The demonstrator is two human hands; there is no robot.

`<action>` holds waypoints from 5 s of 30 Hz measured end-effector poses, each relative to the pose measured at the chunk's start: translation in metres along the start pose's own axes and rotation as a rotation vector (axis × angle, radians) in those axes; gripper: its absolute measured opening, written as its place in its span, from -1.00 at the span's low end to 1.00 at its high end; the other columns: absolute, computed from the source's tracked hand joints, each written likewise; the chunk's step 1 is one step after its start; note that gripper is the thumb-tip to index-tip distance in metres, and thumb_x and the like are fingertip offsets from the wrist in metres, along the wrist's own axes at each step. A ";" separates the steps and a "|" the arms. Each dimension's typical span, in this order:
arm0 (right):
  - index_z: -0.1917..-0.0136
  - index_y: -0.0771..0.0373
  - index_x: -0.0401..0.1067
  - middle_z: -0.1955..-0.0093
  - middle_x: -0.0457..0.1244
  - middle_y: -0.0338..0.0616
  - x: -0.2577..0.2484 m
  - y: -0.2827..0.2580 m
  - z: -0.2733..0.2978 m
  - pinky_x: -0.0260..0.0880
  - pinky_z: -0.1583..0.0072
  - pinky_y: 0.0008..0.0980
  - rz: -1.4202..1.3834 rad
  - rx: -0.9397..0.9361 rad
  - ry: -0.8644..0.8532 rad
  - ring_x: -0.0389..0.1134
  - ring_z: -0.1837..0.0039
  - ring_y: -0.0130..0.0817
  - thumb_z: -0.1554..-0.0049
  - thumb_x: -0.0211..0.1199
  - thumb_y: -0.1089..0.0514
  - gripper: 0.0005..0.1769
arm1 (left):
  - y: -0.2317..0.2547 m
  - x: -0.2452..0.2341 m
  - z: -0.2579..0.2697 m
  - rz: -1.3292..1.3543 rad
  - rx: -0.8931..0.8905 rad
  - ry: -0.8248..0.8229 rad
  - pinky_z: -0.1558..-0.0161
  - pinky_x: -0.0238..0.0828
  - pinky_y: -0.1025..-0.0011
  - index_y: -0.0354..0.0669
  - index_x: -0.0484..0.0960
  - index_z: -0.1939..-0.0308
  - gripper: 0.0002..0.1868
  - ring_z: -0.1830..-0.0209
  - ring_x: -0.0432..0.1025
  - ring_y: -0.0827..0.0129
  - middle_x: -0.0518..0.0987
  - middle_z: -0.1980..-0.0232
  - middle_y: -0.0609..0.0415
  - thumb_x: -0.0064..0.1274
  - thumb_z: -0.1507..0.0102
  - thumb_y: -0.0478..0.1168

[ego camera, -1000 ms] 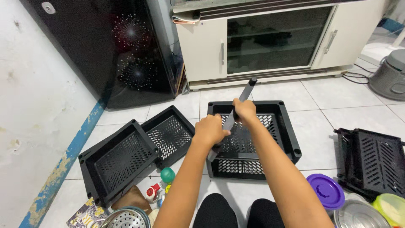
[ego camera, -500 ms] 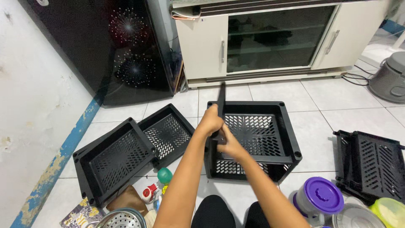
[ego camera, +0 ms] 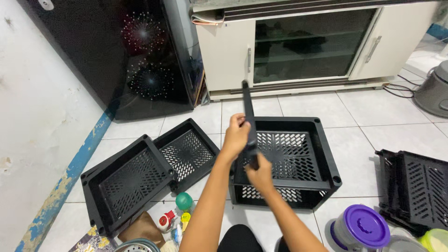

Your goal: The person sits on the floor and assembles a black plastic storage drawer unit, snapping the perforated side panels and base together by hand. They then place books and small packaged items into the assembled drawers.

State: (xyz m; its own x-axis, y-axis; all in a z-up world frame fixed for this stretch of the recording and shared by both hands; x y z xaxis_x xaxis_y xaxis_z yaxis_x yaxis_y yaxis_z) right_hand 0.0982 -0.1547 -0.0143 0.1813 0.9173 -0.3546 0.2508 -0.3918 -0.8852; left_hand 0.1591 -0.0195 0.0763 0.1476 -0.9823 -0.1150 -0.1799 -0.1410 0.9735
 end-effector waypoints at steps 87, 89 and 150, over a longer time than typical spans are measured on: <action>0.09 0.37 0.46 0.24 0.37 -0.13 0.040 0.006 -0.036 0.42 0.08 -0.32 -0.316 -0.061 -0.018 0.38 0.18 -0.40 0.11 0.29 0.33 -0.75 | -0.183 0.007 0.099 -0.226 -0.054 -0.024 -0.02 0.53 0.24 -0.12 0.21 -0.45 -0.15 -0.08 0.61 0.07 0.68 -0.06 -0.17 0.27 -0.19 0.02; 0.13 0.38 0.44 0.27 0.37 -0.09 0.043 0.013 -0.034 0.42 0.10 -0.29 -0.269 0.025 -0.013 0.38 0.21 -0.37 0.11 0.30 0.33 -0.77 | -0.185 0.007 0.100 -0.225 -0.072 -0.041 -0.02 0.53 0.23 -0.10 0.19 -0.47 -0.12 -0.08 0.60 0.07 0.68 -0.05 -0.18 0.27 -0.17 -0.01; 0.22 0.32 0.50 0.17 0.35 0.08 -0.102 -0.156 -0.076 0.30 -0.07 0.03 0.268 -0.601 0.337 0.35 0.04 0.09 -0.12 0.22 0.16 -0.82 | -0.161 -0.039 -0.020 0.096 0.088 0.430 0.29 0.19 0.25 -0.49 0.42 0.32 -0.34 0.37 0.18 0.34 0.33 0.40 -0.02 -0.32 -0.64 0.06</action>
State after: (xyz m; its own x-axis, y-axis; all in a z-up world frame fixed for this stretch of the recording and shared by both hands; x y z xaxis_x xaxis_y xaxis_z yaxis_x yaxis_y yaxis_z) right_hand 0.1133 -0.1925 0.1830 0.5675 0.7508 -0.3381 0.6170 -0.6597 -0.4292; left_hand 0.2017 0.0440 -0.0717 0.5137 -0.8537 0.0853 -0.2915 -0.0801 0.9532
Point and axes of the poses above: each hand's wrist, its own z-axis away from the middle knuckle, its own x-axis out of the palm, y = z × x, the point moved 9 cm from there along -z, towards the middle knuckle
